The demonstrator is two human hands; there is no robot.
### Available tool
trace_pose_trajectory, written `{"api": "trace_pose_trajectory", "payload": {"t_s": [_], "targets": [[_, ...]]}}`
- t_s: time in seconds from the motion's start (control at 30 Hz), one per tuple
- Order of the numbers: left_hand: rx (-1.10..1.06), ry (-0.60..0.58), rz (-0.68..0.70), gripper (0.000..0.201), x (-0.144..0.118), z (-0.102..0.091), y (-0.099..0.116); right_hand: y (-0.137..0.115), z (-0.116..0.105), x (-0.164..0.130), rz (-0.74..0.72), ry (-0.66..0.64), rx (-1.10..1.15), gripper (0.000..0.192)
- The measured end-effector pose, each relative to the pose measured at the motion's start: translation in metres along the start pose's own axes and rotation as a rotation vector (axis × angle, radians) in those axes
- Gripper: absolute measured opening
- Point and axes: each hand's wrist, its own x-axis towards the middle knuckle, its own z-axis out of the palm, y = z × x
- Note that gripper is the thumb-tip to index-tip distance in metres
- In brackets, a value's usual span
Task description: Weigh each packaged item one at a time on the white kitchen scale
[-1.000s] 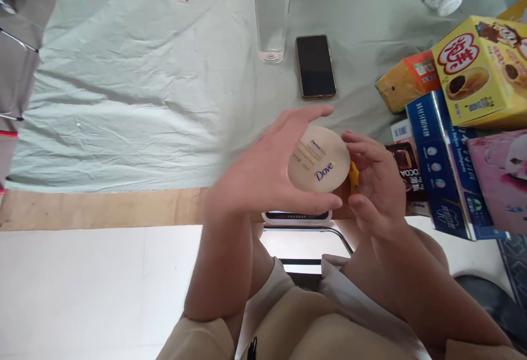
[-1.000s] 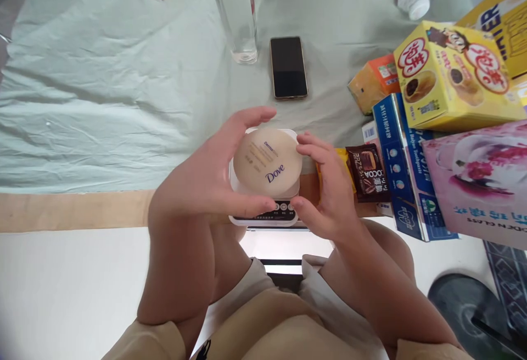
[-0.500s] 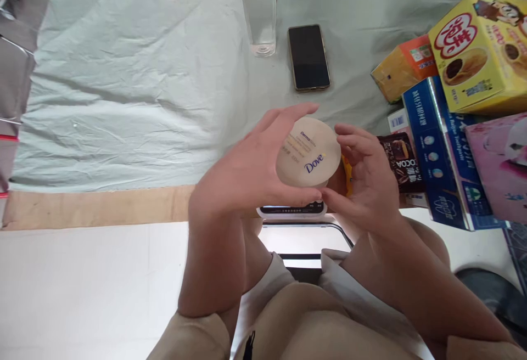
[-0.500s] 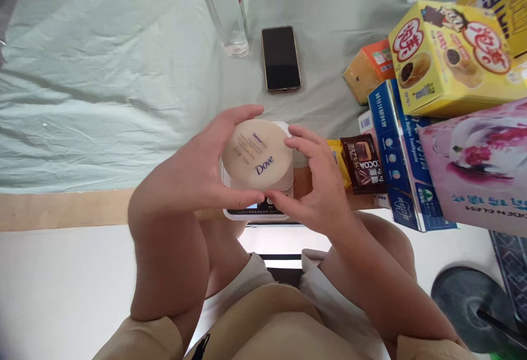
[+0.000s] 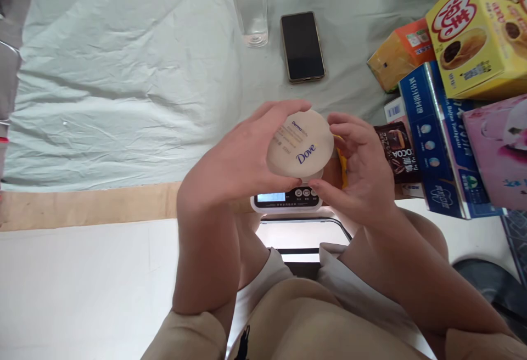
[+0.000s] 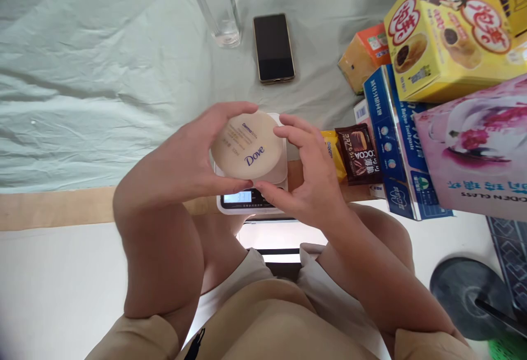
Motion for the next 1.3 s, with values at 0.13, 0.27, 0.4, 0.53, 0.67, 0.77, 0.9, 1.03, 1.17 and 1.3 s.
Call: {"api": "trace_pose_trajectory", "payload": {"t_s": [0.13, 0.27, 0.4, 0.53, 0.67, 0.77, 0.9, 1.03, 1.17, 1.3], "targets": [[0.039, 0.038, -0.027, 0.090, 0.001, -0.001, 0.004, -0.002, -0.001, 0.000, -0.019, 0.007, 0.005, 0.066], [0.052, 0.095, -0.029, 0.081, 0.002, -0.001, 0.005, -0.003, -0.008, 0.000, -0.027, 0.025, 0.002, 0.065], [0.030, 0.246, 0.046, 0.076, 0.007, 0.000, 0.008, -0.011, -0.019, 0.000, -0.063, 0.096, 0.009, 0.049], [0.027, 0.446, 0.104, 0.073, 0.025, 0.010, 0.015, -0.017, -0.026, -0.002, -0.206, 0.272, 0.068, 0.030], [0.087, 0.475, 0.035, 0.069, 0.054, 0.032, 0.021, -0.015, -0.026, -0.003, -0.321, 0.378, 0.110, 0.021], [0.132, 0.450, -0.030, 0.070, 0.075, 0.048, 0.027, -0.014, -0.027, -0.005, -0.314, 0.410, 0.146, 0.016], [0.202, 0.405, -0.049, 0.075, 0.100, 0.060, 0.043, -0.016, -0.035, -0.006, -0.338, 0.419, 0.187, 0.013], [0.263, 0.286, -0.097, 0.074, 0.128, 0.066, 0.064, -0.017, -0.042, -0.005, -0.289, 0.428, 0.167, 0.010], [0.287, 0.221, -0.073, 0.060, 0.153, 0.076, 0.070, -0.016, -0.039, -0.002, -0.237, 0.416, 0.189, 0.007], [0.257, 0.169, -0.073, 0.061, 0.160, 0.087, 0.062, -0.015, -0.036, -0.001, -0.230, 0.394, 0.214, 0.005]]}}
